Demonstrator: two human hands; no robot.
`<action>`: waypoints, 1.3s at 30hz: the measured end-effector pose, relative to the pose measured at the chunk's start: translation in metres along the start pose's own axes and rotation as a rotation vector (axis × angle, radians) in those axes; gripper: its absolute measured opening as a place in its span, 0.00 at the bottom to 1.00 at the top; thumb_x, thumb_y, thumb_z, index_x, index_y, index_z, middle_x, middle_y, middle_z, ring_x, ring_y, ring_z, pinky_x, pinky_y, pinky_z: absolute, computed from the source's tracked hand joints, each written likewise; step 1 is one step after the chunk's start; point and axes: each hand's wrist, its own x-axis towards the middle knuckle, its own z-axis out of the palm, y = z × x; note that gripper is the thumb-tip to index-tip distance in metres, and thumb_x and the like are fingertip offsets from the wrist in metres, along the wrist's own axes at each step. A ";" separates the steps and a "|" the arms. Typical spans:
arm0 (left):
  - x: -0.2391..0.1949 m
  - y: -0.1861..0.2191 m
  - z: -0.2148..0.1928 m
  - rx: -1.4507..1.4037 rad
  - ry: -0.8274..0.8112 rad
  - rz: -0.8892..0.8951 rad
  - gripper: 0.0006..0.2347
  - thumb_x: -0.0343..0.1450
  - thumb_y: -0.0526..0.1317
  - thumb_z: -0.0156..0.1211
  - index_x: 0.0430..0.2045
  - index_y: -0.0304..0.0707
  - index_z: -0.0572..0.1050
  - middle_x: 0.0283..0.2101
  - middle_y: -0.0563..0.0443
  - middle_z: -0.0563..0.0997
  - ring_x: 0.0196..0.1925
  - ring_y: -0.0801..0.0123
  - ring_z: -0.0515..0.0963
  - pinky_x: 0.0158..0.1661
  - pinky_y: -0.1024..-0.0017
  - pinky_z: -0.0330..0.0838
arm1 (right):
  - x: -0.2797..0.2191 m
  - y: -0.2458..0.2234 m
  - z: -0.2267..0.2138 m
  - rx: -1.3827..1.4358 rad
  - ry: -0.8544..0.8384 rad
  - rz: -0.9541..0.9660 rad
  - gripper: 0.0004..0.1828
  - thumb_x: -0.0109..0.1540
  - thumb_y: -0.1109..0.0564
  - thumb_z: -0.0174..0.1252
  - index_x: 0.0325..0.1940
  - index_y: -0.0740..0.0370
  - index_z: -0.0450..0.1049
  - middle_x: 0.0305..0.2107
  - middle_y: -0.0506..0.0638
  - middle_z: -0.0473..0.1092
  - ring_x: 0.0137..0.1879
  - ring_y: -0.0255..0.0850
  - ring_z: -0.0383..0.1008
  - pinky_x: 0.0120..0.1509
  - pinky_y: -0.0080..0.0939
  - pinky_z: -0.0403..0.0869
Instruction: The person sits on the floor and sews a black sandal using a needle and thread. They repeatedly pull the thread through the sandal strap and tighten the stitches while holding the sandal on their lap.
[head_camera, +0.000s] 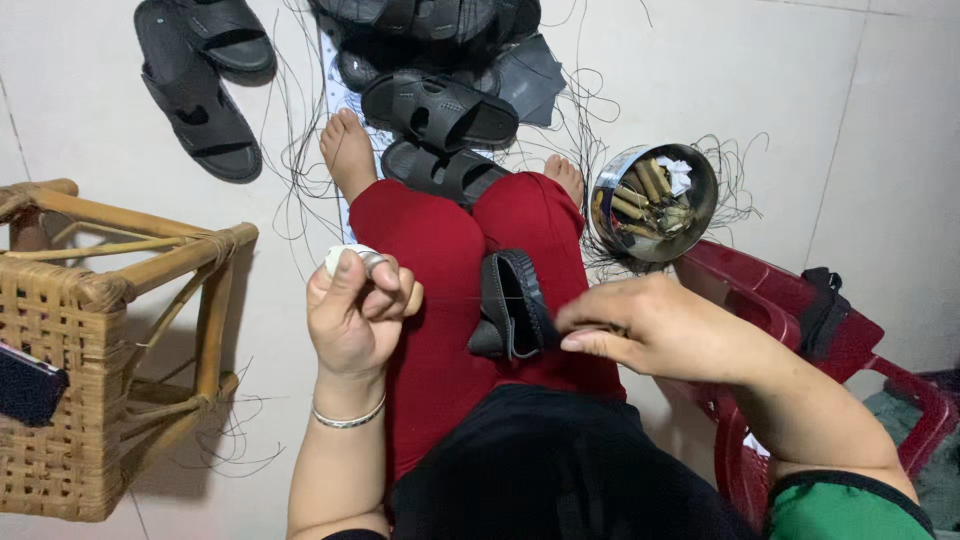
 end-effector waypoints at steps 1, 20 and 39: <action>0.001 -0.003 0.001 0.059 0.011 0.036 0.19 0.79 0.40 0.45 0.23 0.22 0.76 0.12 0.59 0.52 0.14 0.77 0.52 0.19 0.75 0.53 | -0.004 0.000 0.001 -0.032 -0.002 -0.107 0.08 0.63 0.50 0.62 0.37 0.56 0.81 0.25 0.52 0.78 0.31 0.53 0.82 0.35 0.49 0.80; 0.000 -0.024 0.047 1.209 -0.172 0.363 0.09 0.75 0.34 0.54 0.35 0.30 0.83 0.31 0.37 0.85 0.32 0.47 0.84 0.35 0.63 0.77 | 0.040 0.028 0.020 0.923 0.544 -0.081 0.24 0.73 0.49 0.46 0.29 0.69 0.68 0.19 0.58 0.65 0.25 0.44 0.75 0.11 0.31 0.69; -0.066 0.020 -0.104 1.976 0.537 0.631 0.17 0.66 0.34 0.77 0.45 0.25 0.78 0.54 0.34 0.74 0.56 0.40 0.76 0.59 0.54 0.70 | 0.005 0.044 0.074 -0.455 0.261 0.261 0.44 0.63 0.42 0.54 0.81 0.43 0.46 0.27 0.66 0.77 0.38 0.68 0.80 0.46 0.66 0.75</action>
